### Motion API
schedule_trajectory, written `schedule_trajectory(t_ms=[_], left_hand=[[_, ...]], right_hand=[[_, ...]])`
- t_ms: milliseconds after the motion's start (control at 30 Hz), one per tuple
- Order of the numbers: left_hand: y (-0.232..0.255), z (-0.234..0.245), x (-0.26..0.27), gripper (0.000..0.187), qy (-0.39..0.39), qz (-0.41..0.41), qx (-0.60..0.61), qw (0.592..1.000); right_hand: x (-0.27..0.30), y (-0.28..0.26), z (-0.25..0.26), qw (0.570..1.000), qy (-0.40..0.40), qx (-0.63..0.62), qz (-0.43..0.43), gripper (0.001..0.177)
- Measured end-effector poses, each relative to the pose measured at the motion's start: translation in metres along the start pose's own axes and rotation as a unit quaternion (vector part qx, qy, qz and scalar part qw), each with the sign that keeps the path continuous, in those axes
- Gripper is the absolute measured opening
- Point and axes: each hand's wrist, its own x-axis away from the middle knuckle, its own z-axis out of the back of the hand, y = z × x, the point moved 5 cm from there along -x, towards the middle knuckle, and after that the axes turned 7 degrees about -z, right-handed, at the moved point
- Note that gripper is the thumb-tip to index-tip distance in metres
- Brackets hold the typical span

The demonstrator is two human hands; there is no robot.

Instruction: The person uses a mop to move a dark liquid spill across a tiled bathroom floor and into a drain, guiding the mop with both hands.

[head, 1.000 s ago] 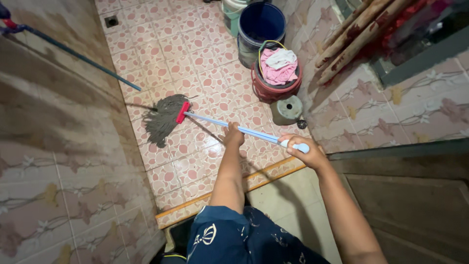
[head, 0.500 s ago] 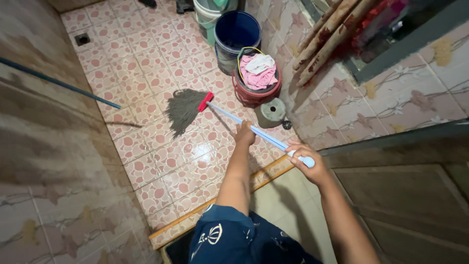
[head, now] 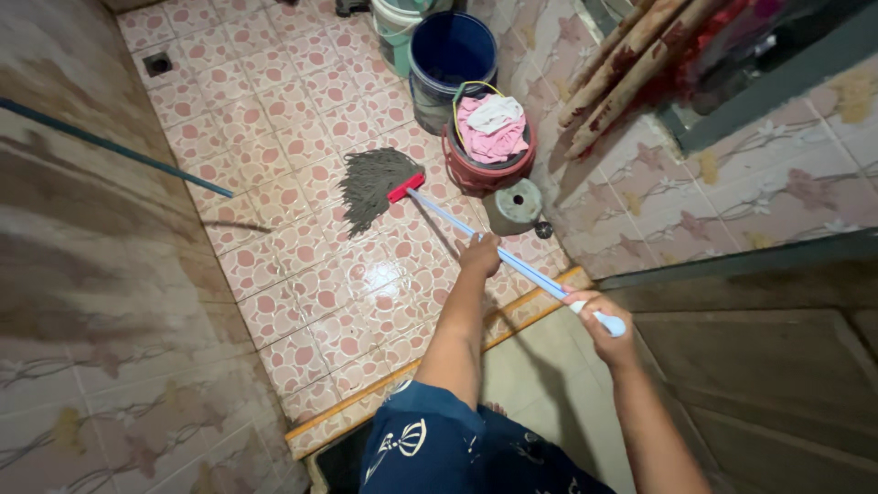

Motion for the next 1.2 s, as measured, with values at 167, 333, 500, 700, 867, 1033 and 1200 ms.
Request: schedule_trajectory(t_ms=[167, 333, 500, 700, 867, 1033, 1200], left_hand=[[-0.017, 0.014, 0.017, 0.039, -0.002, 0.012, 0.002, 1.0], [-0.058, 0.041, 0.034, 0.044, 0.015, 0.059, 0.0, 0.998], [-0.122, 0.055, 0.053, 0.038, 0.05, 0.112, 0.013, 0.992], [-0.206, 0.064, 0.085, 0.035, 0.088, 0.196, 0.047, 0.976], [-0.256, 0.071, 0.125, 0.034, 0.096, 0.256, 0.047, 0.961], [-0.279, 0.077, 0.159, 0.036, 0.15, 0.298, 0.09, 0.938], [-0.281, 0.077, 0.161, 0.044, 0.146, 0.324, 0.082, 0.931]], right_hand=[[-0.013, 0.009, 0.002, 0.999, -0.026, -0.027, -0.025, 0.014], [-0.036, 0.013, -0.035, 0.997, -0.064, -0.05, -0.013, 0.015], [-0.053, 0.026, -0.085, 0.99, -0.128, -0.057, -0.027, 0.017], [-0.068, 0.05, -0.154, 0.972, -0.217, -0.057, -0.069, 0.013], [-0.072, 0.058, -0.201, 0.958, -0.275, -0.038, -0.068, 0.009], [-0.086, 0.069, -0.225, 0.935, -0.326, -0.088, -0.111, 0.011], [-0.097, 0.069, -0.228, 0.921, -0.357, -0.095, -0.125, 0.011]])
